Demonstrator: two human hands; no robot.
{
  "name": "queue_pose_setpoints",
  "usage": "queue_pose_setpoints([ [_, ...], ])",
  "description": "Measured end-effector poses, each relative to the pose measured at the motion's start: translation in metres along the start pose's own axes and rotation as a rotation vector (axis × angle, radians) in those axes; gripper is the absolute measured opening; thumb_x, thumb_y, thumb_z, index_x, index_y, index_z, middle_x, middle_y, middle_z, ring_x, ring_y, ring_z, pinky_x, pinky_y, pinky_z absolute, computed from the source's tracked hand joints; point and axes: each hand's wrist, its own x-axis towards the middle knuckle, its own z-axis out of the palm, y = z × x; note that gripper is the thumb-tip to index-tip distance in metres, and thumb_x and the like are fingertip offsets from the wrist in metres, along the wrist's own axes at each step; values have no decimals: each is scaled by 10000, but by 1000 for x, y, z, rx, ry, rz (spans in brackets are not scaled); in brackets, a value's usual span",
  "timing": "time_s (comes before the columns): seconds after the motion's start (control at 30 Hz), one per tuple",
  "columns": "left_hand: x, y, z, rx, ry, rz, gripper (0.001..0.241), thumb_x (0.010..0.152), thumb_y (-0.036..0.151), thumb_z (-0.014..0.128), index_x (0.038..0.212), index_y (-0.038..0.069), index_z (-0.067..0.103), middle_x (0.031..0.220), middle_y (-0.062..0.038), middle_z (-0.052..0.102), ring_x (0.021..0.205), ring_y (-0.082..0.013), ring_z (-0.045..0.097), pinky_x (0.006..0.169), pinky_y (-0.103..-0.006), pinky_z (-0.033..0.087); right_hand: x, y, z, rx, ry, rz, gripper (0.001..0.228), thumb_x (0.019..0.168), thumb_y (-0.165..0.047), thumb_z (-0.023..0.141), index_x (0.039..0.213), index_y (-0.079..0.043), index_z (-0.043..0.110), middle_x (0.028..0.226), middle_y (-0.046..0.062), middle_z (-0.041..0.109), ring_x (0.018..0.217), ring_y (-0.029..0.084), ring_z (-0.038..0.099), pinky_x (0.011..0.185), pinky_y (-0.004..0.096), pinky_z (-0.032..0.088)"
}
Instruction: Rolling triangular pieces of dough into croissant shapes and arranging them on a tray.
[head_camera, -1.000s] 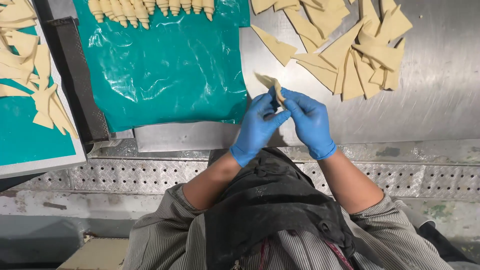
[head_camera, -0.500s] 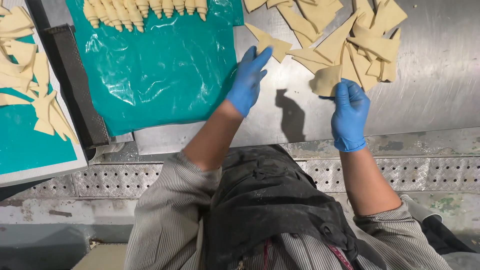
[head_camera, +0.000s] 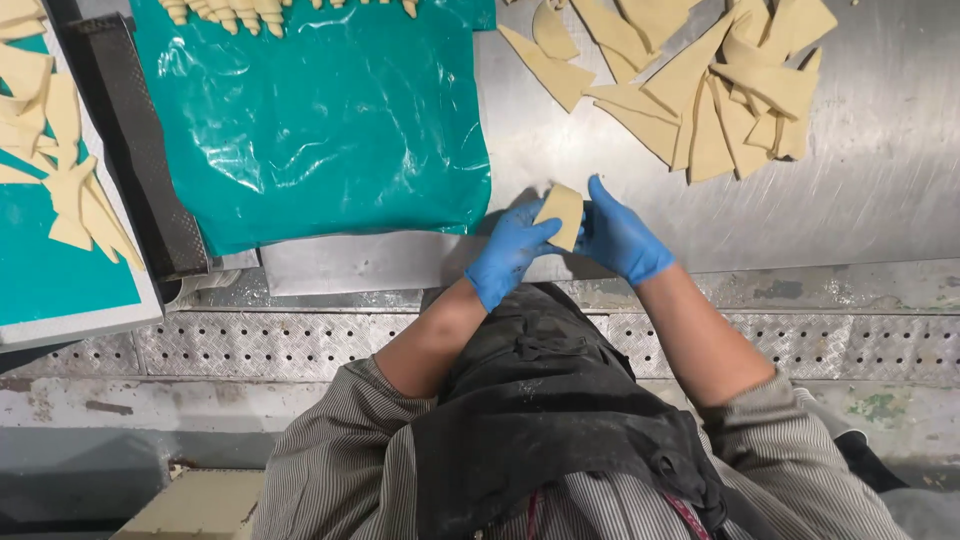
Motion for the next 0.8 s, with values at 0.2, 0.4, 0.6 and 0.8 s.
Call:
queue_pose_setpoints([
  [0.2,-20,-38,-24,104,-68,-201,446,1009,182,643,1381,-52,570,1240,-124,697,1129,-211,696,944,-349,574,39,-12,-6,-204,-147,-323,300,1036,-179,604,1237,43,609,1113,143,709,1014,263,706,954,405,579],
  [0.4,-55,-10,-29,775,434,545,630,999,316,659,1494,0,433,1443,-198,504,1286,-297,566,1060,-412,509,20,4,3,-424,-56,-176,263,997,-83,586,1212,62,628,1113,137,720,1004,243,712,921,387,585],
  [0.6,-34,-40,-28,1805,-240,656,697,1014,424,608,1576,91,366,1639,-119,396,1527,-274,357,1281,-448,257,102,12,-20,-350,-151,-223,270,955,-37,632,1193,89,610,1076,171,701,973,274,731,919,414,615],
  [0.8,-30,-49,-33,1981,-423,496,901,989,573,517,1641,62,163,1717,-143,155,1592,-277,139,1285,-425,142,124,-48,17,-354,-171,-212,215,990,-83,638,1127,82,625,1061,189,716,984,282,746,913,394,618],
])
